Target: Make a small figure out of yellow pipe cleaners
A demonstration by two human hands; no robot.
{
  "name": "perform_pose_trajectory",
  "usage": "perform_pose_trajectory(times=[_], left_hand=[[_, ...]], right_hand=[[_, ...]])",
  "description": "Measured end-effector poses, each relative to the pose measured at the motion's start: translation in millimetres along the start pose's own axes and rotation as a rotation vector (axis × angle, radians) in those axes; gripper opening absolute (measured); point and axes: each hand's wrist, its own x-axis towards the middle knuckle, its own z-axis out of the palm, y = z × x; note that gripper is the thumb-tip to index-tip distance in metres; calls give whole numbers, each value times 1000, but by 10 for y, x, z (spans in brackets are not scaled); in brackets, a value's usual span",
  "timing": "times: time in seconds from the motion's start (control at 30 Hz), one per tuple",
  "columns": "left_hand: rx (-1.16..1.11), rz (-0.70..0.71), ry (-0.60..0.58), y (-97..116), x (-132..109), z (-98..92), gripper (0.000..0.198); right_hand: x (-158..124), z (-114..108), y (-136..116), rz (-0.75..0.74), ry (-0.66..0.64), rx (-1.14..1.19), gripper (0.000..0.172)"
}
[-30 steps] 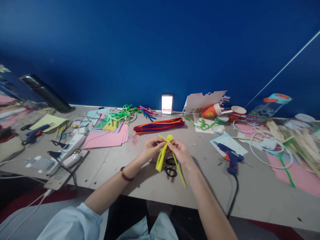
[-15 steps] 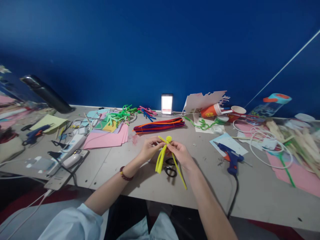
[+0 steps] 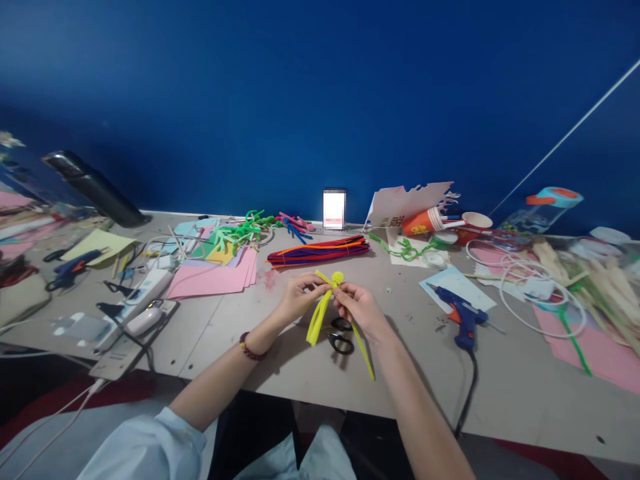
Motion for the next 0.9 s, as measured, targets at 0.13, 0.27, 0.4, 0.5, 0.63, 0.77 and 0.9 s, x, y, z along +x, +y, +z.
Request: perform_pose_trajectory(times=[0.13, 0.27, 0.4, 0.5, 0.63, 0.77, 0.9], left_hand=[[49, 9, 26, -6, -23, 23, 18], [62, 25, 69, 25, -32, 52, 14], [44, 20, 91, 52, -35, 75, 12], [25, 9, 96, 52, -45, 86, 13], [17, 30, 92, 39, -65, 98, 14], [43, 82, 99, 53, -77, 97, 15], [72, 124, 71, 95, -81, 80, 14]], right_hand=[[1, 8, 26, -27, 1, -45, 37], [-18, 28, 18, -79, 0, -66, 34], [-35, 59, -18, -90, 27, -65, 35], [-40, 75, -35, -53, 44, -29, 36], [-47, 74, -41, 23, 43, 36, 35], [-54, 52, -36, 78, 6, 93, 34], [-58, 38, -32, 105, -31, 143, 32]])
